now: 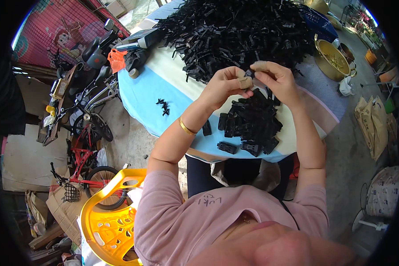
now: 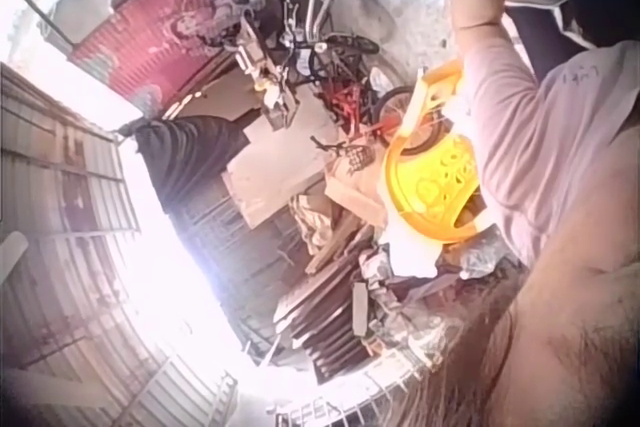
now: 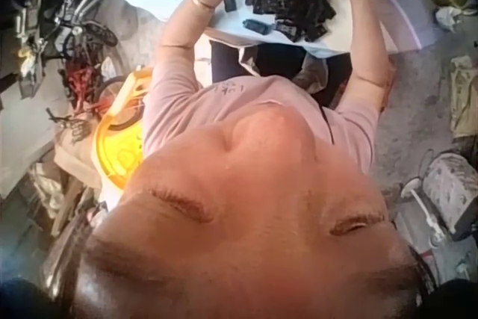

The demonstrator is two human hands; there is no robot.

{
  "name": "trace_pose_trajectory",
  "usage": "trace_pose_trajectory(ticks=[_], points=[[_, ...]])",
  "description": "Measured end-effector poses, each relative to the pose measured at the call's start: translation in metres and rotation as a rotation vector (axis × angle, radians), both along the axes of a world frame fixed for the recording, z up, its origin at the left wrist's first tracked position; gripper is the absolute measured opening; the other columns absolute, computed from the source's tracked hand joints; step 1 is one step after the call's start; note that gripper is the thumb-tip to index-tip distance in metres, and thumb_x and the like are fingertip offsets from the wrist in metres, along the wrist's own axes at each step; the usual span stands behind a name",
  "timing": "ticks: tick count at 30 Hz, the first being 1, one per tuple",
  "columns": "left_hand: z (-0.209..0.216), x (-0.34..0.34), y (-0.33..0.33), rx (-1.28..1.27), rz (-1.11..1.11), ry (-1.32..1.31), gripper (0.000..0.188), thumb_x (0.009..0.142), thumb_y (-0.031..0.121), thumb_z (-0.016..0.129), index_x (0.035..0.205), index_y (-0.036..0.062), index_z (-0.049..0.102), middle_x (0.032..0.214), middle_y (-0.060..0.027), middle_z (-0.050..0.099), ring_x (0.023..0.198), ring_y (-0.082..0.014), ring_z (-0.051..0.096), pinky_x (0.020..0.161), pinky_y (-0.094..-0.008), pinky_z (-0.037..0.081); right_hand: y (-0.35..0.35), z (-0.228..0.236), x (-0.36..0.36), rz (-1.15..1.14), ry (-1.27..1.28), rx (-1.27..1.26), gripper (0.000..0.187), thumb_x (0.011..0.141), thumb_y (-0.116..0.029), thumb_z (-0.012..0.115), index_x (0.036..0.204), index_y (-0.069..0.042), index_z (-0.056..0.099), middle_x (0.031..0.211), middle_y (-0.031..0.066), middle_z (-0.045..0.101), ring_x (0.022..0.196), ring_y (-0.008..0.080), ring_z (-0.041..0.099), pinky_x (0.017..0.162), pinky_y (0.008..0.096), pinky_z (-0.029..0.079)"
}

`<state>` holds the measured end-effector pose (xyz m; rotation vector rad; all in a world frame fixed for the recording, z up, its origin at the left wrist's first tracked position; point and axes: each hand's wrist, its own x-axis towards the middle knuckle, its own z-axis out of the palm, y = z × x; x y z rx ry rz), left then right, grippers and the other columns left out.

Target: The person is sorting and inspecting small black plastic components at a workspace.

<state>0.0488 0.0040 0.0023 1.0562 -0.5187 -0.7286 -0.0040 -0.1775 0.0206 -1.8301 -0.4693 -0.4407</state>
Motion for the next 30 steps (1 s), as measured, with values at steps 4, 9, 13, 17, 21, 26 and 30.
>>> trace_pose_trajectory(ticks=[4, 9, 13, 17, 21, 26, 30], points=[[0.002, -0.008, -0.004, 0.015, 0.334, -0.259, 0.01, 0.079, 0.0, 0.058, 0.083, 0.0, 0.049, 0.086, -0.0092, 0.059, 0.082, -0.0176, 0.061, 0.076, -0.0288, 0.05, 0.001, -0.001, -0.004, -0.029, 0.094, 0.066, 0.013, 0.085, -0.01, 0.053, 0.089, 0.001, 0.06, 0.074, 0.0007, 0.057, 0.065, 0.0051, 0.051, 0.057, 0.0183, 0.041], [0.002, -0.021, -0.012, 0.118, 0.528, -0.482, 0.018, 0.076, -0.003, 0.062, 0.09, -0.0033, 0.05, 0.085, -0.0072, 0.059, 0.079, -0.0125, 0.058, 0.072, -0.0244, 0.049, 0.01, 0.001, -0.008, 0.011, 0.1, -0.065, 0.013, 0.086, -0.01, 0.05, 0.087, 0.0, 0.058, 0.068, -0.0003, 0.053, 0.063, 0.0041, 0.047, 0.057, 0.0178, 0.038], [0.005, -0.027, -0.014, 0.005, 0.495, -0.451, 0.028, 0.075, -0.004, 0.062, 0.101, -0.0052, 0.052, 0.083, -0.0055, 0.059, 0.075, -0.0085, 0.056, 0.067, -0.0203, 0.047, 0.011, 0.003, -0.01, 0.02, 0.115, -0.102, 0.013, 0.087, -0.01, 0.05, 0.086, 0.0, 0.059, 0.064, -0.0003, 0.053, 0.06, 0.0037, 0.046, 0.055, 0.0175, 0.037], [0.003, -0.027, -0.011, 0.044, 0.47, -0.455, 0.025, 0.077, -0.009, 0.057, 0.101, -0.006, 0.053, 0.091, -0.0075, 0.056, 0.085, -0.0133, 0.057, 0.076, -0.025, 0.049, 0.012, 0.006, -0.013, 0.011, 0.204, -0.065, 0.013, 0.087, -0.009, 0.049, 0.082, 0.0, 0.058, 0.062, -0.0018, 0.052, 0.058, 0.0033, 0.044, 0.052, 0.0177, 0.035], [-0.001, -0.027, -0.011, 0.074, 0.611, -0.832, 0.02, 0.076, -0.01, 0.058, 0.095, -0.0059, 0.056, 0.091, -0.0078, 0.057, 0.083, -0.0137, 0.059, 0.074, -0.0238, 0.05, 0.013, 0.006, -0.015, 0.052, 0.201, -0.055, 0.013, 0.086, -0.009, 0.049, 0.08, -0.001, 0.057, 0.061, -0.0022, 0.05, 0.057, 0.0027, 0.043, 0.051, 0.0177, 0.034], [0.005, -0.027, -0.016, 0.072, 0.639, -0.894, 0.026, 0.069, -0.007, 0.064, 0.093, -0.0007, 0.059, 0.085, -0.0104, 0.061, 0.075, -0.0157, 0.06, 0.068, -0.024, 0.049, -0.002, 0.011, -0.012, 0.069, 0.213, -0.089, 0.011, 0.084, -0.008, 0.053, 0.086, 0.001, 0.058, 0.067, -0.0019, 0.053, 0.061, 0.0031, 0.046, 0.055, 0.0175, 0.037], [0.013, -0.038, -0.014, 0.112, 0.347, -0.658, 0.032, 0.071, -0.001, 0.068, 0.101, -0.0017, 0.056, 0.093, -0.0071, 0.059, 0.087, -0.0143, 0.058, 0.078, -0.0249, 0.047, -0.047, 0.012, 0.0, -0.178, 0.119, -0.093, 0.02, 0.075, -0.012, 0.063, 0.09, 0.001, 0.061, 0.071, 0.0033, 0.06, 0.063, 0.0095, 0.054, 0.059, 0.0237, 0.044]])
